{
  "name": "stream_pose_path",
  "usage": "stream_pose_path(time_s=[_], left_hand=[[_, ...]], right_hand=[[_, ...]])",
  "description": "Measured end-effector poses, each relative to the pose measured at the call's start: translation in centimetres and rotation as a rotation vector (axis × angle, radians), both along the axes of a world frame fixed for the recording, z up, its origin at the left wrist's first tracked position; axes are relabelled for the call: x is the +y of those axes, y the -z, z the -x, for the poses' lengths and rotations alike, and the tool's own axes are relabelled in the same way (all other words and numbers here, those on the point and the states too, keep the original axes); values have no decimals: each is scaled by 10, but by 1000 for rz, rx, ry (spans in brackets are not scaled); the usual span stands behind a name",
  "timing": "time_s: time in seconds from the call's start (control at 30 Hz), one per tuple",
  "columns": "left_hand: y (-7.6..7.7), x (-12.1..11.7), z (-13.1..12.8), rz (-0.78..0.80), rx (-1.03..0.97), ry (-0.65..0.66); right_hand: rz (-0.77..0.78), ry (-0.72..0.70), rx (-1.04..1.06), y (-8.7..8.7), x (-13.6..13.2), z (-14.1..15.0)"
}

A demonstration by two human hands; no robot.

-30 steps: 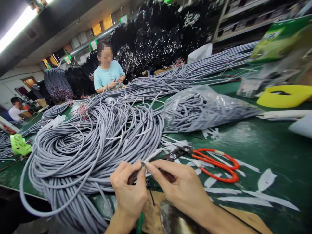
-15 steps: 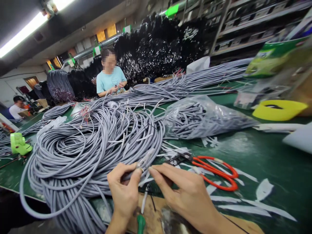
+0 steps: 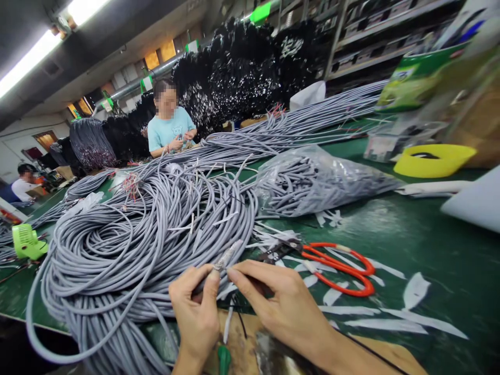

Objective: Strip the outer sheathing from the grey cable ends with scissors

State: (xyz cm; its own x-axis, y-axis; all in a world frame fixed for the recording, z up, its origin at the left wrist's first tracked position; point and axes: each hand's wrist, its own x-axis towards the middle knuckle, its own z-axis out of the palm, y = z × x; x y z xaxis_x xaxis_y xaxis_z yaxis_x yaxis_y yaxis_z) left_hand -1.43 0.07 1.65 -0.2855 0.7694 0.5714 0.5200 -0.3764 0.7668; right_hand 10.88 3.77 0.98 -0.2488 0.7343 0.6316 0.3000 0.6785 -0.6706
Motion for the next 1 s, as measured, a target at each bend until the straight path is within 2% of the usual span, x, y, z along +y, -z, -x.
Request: stream_pose_path(time_s=[0.13, 0.2, 0.27, 0.37, 0.43, 0.53, 0.6, 0.87, 1.0], left_hand=[[3, 0, 0, -10, 95, -20], [5, 1, 1, -3, 155, -25], [8, 3, 1, 41, 197, -40], [11, 6, 1, 113, 205, -61], [12, 7, 1, 93, 165, -64], [13, 7, 3, 18, 116, -60], [13, 6, 4, -11, 117, -56], [10, 3, 4, -79, 225, -41], [9, 2, 2, -53, 264, -29]], right_hand=[[178, -114, 70, 2, 3, 3], [174, -138, 94, 1, -1, 4], [34, -135, 66, -3, -10, 4], [-272, -139, 17, -9, -22, 2], [-350, -81, 29, -9, -22, 0], [-295, 92, -10, -5, -10, -4], [-252, 147, -55, -1, -2, -5], [-142, 112, -95, 4, 2, -3], [37, 11, -46, 4, 4, -2]])
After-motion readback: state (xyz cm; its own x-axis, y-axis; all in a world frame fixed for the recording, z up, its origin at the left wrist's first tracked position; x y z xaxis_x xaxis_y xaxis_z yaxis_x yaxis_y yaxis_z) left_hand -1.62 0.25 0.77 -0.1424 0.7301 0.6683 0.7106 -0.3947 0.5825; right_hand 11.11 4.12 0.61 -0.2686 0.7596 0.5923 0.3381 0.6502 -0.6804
